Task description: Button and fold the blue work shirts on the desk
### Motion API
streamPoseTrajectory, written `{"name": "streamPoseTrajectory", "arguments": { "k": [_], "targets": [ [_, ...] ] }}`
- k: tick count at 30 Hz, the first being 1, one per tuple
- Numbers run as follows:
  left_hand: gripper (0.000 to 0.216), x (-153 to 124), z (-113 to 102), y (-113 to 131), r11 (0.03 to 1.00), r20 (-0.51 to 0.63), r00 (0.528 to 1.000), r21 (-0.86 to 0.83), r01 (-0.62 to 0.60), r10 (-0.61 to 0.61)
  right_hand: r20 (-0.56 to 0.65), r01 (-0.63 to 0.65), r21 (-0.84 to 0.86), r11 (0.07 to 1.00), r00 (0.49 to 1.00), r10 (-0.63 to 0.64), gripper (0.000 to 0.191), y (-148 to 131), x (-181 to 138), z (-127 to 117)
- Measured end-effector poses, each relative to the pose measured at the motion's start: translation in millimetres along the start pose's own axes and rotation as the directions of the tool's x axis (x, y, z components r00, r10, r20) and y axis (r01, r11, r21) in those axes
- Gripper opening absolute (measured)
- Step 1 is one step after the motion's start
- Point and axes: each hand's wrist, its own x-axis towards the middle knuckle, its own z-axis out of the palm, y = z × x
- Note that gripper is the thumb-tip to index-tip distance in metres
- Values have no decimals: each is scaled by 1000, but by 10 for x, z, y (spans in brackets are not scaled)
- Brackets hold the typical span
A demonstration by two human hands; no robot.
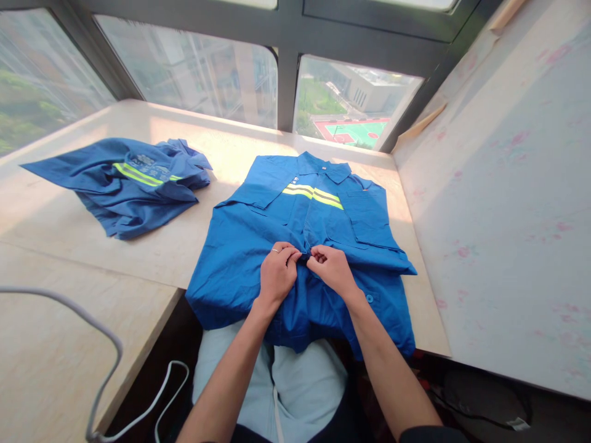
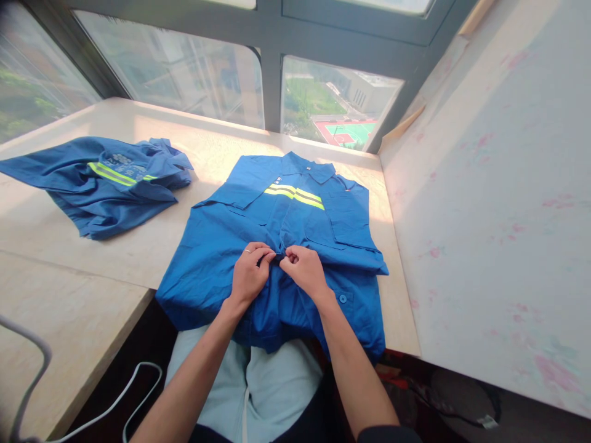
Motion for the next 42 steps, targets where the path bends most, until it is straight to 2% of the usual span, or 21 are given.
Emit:
{"name": "streamPoseTrajectory", "arguments": {
  "k": [6, 11, 17, 23, 31, 37, 42],
  "targets": [
    [17, 3, 12, 19, 998, 10, 1000, 56, 14, -15, 218, -23, 126, 992, 976, -5, 7, 69, 61, -168],
    [22, -28, 13, 16, 993, 19, 997, 88, -76, 75, 290, -102, 260, 960, 957, 23, 12, 141, 119, -207],
    [31, -54, 15, 31, 971, 68, 975, 95, -217, 211, 239, -83, 323, 943, 971, 4, 22, 211, 101, -199],
    [29, -69, 39, 37, 966, 61, 979, 162, -203, 195, 223, -57, 331, 942, 975, -20, 25, 233, 73, -170],
    [25, -48, 51, 30, 950, 123, 974, 226, -216, 192, 194, -15, 268, 963, 980, -38, 25, 270, 63, -125],
    [24, -27, 57, 22, 960, 128, 977, 200, -195, 172, 46, 117, 195, 974, 991, -129, 24, 270, 24, -92],
    [23, -24, 50, 19, 965, 119, 981, 197, -171, 150, 37, 357, 55, 932, 933, -359, 26, 266, 21, -87]
  ]
}}
